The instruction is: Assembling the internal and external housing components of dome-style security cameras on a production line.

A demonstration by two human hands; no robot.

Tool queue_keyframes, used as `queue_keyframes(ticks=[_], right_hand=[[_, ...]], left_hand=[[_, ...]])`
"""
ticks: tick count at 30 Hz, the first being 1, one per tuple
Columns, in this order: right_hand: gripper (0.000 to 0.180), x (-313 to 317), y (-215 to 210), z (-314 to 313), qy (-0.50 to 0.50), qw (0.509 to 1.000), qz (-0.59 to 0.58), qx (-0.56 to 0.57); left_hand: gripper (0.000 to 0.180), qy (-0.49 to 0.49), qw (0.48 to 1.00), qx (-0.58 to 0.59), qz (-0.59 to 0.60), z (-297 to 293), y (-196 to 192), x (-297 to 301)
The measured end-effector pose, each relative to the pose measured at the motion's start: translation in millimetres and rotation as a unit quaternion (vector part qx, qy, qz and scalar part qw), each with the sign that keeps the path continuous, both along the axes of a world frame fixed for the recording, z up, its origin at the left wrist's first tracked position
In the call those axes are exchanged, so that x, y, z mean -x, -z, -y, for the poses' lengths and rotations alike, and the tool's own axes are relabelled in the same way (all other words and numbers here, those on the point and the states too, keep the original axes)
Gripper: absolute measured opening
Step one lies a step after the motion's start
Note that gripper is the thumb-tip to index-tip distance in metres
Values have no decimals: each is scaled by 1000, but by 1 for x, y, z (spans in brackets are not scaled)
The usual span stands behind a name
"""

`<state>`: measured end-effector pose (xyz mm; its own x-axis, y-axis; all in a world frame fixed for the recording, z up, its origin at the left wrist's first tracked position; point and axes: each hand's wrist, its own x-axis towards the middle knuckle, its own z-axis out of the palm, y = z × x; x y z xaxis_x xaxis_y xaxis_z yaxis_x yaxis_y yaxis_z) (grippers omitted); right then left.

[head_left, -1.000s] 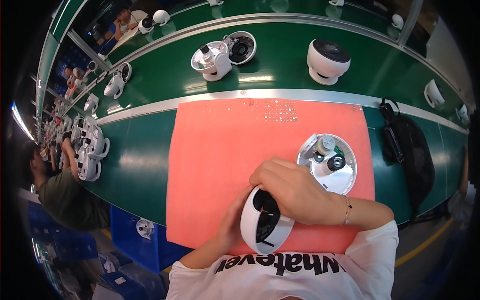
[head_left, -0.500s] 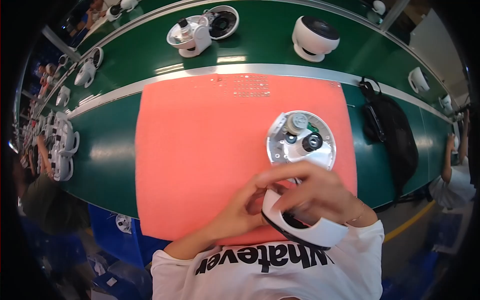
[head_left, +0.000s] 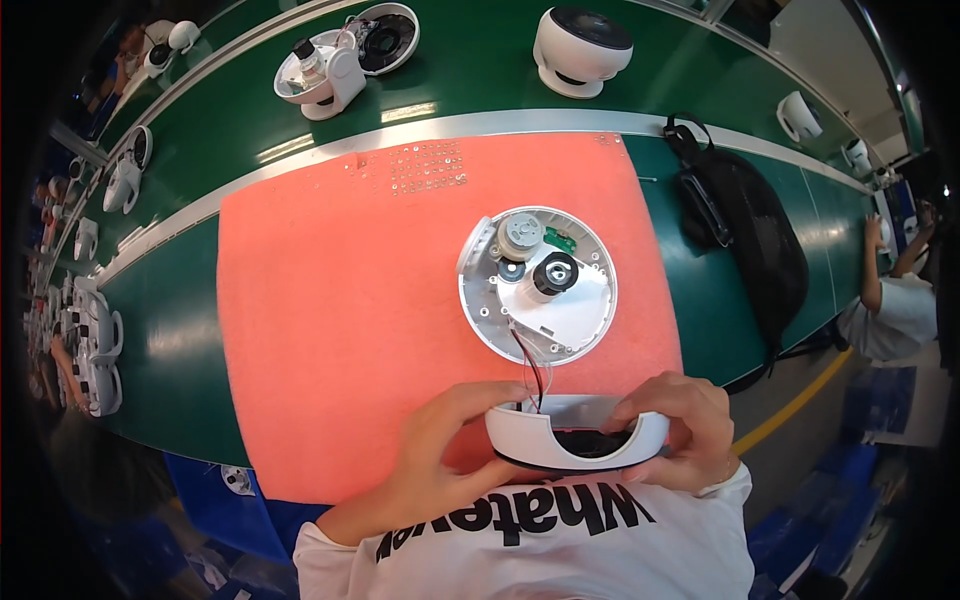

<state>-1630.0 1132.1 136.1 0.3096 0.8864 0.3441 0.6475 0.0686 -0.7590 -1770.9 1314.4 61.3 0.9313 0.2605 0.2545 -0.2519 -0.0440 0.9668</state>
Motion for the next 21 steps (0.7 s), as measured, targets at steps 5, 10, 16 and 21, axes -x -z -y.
queue_keyframes(ticks=[5, 10, 16, 21], right_hand=[[50, 1, 6, -3, 23, 999, 34, -31], [57, -1, 5, 1, 45, 997, 44, 36], [54, 11, 14, 0, 94, 988, -122, -14], [56, -3, 51, 21, -18, 994, -11, 106]], left_hand=[[41, -20, 997, -73, 13, -5, -7, 5], [35, -64, 983, -164, 43, -6, -8, 2], [38, -68, 985, -152, 47, -5, 5, 10], [32, -13, 982, -172, 73, -10, 16, 14]])
